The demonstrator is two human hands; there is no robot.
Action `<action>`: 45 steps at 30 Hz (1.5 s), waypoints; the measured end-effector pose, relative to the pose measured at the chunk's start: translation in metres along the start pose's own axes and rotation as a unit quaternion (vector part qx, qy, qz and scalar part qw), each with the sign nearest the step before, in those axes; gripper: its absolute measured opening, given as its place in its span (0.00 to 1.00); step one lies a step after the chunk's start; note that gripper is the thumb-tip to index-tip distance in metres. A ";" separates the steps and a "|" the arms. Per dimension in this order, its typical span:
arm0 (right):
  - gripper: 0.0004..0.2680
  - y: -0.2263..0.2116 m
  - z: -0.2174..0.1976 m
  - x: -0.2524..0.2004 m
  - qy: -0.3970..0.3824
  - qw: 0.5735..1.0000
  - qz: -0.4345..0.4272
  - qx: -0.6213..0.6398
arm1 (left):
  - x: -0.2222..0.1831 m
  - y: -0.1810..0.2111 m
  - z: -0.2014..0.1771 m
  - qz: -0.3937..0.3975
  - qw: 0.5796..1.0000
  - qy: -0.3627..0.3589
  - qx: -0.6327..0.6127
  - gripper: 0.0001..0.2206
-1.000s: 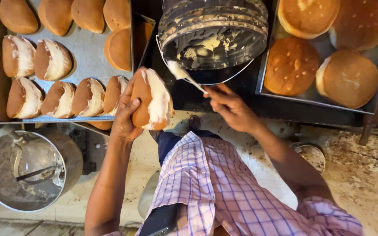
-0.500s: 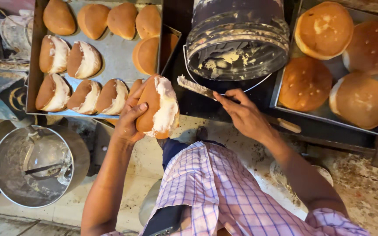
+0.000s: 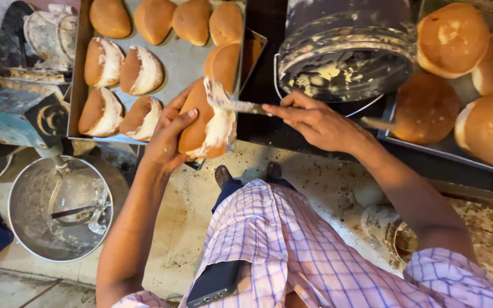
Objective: The person takes buns from a tray, spreads cream inside them using a knife, and then folds and returns them to the tray.
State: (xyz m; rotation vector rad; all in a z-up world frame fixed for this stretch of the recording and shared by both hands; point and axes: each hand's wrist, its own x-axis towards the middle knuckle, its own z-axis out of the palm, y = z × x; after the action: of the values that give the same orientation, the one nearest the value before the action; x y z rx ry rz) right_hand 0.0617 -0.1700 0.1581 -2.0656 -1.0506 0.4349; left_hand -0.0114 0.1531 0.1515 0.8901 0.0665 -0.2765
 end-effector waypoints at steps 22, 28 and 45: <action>0.24 -0.008 0.090 -0.016 0.196 0.966 0.073 -0.154 | 0.050 -0.007 -0.104 0.031 0.955 0.116 -0.272 0.18; 0.17 0.079 0.078 -0.070 0.328 0.884 0.290 -0.166 | 0.044 -0.008 -0.087 0.015 0.977 0.083 -0.196 0.22; 0.21 0.235 0.040 -0.063 0.224 0.915 0.317 -0.114 | 0.069 -0.061 0.019 -0.005 0.994 0.034 -0.099 0.28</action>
State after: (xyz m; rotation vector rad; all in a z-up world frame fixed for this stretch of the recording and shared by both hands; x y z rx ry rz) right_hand 0.1262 -0.2879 -0.0491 -2.5349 -0.1435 0.1294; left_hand 0.0376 0.0873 0.1060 0.7014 0.1584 -0.2437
